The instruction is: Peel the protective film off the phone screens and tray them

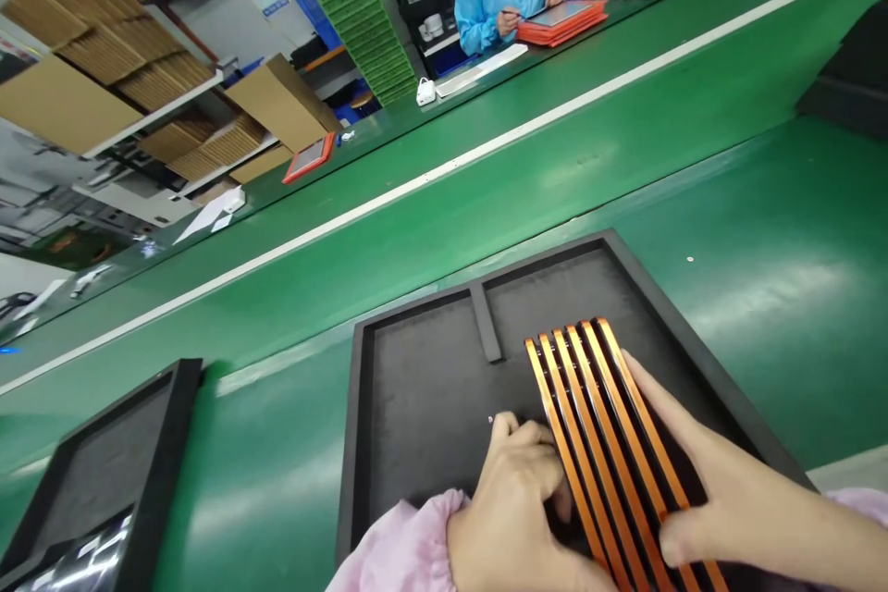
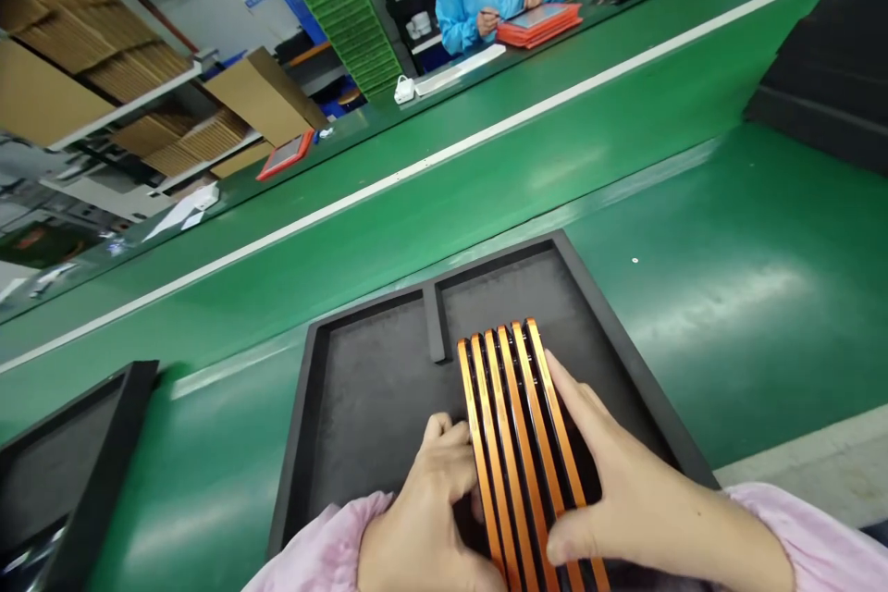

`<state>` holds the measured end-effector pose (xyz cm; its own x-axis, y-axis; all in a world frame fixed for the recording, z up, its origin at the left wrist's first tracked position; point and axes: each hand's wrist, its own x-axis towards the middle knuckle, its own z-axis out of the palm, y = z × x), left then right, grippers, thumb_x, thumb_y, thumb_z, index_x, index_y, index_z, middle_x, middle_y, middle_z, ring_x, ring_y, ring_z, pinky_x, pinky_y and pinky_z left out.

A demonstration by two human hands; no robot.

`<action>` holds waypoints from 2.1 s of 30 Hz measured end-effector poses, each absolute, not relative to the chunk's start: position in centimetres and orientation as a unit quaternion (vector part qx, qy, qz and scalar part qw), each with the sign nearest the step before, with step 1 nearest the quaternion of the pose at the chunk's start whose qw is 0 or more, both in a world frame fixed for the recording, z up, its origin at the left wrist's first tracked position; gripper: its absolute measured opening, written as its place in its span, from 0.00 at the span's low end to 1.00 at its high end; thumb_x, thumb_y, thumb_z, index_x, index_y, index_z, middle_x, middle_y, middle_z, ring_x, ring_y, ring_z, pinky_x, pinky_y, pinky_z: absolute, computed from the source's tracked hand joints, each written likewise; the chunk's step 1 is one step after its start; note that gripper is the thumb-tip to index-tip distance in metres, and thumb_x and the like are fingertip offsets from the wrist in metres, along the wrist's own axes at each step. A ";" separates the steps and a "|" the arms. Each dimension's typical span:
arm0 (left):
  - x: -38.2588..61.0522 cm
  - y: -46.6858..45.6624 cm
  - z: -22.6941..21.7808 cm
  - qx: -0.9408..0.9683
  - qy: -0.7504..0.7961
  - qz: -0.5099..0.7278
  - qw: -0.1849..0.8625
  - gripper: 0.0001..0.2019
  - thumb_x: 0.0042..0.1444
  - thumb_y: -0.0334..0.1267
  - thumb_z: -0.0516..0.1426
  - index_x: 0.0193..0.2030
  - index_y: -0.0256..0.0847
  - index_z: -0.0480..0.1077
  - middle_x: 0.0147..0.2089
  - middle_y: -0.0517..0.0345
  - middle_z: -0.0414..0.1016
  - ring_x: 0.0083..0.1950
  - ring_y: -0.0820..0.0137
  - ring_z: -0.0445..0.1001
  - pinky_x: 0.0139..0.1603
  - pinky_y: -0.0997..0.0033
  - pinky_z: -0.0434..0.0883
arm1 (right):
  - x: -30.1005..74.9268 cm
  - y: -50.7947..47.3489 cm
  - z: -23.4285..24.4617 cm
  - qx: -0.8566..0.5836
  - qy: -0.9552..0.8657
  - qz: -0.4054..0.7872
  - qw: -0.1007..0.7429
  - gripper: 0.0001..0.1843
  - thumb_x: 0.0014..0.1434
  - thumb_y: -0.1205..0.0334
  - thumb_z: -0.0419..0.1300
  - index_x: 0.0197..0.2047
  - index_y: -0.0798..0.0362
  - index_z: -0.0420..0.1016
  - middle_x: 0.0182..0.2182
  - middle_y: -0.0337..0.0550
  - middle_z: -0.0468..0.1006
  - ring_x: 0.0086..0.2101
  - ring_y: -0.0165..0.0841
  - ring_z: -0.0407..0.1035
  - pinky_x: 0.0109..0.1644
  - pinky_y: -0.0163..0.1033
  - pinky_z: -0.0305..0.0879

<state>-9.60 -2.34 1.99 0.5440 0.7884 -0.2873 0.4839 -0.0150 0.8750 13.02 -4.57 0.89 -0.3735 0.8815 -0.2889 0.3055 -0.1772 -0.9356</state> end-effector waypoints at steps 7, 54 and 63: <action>-9.8 -1.7 -1.3 0.560 0.449 0.184 0.672 0.29 0.51 0.71 0.48 0.23 0.46 0.67 0.28 0.57 0.73 0.31 0.66 0.69 0.41 0.61 0.64 | 13.0 -5.1 -1.2 -0.529 -0.659 0.471 0.254 0.67 0.36 0.64 0.64 0.70 0.34 0.24 0.68 0.39 0.49 0.63 0.55 0.47 0.57 0.57 0.65; -5.5 -1.3 4.8 0.237 0.222 0.537 0.779 0.38 0.42 0.61 0.64 0.57 0.45 0.63 0.56 0.47 0.70 0.56 0.55 0.69 0.51 0.58 0.66 | 8.4 1.7 7.7 -0.471 -0.470 0.658 0.352 0.35 0.52 0.40 0.53 0.60 0.49 0.65 0.36 0.50 0.81 0.29 0.50 0.76 0.36 0.55 0.75; -5.5 -2.0 4.8 0.189 0.288 0.486 0.803 0.38 0.33 0.35 0.68 0.57 0.40 0.66 0.39 0.50 0.78 0.44 0.52 0.77 0.49 0.54 0.69 | 7.5 0.4 6.5 -0.479 -0.480 0.641 0.360 0.38 0.55 0.37 0.56 0.64 0.43 0.60 0.54 0.48 0.74 0.52 0.51 0.69 0.51 0.53 0.72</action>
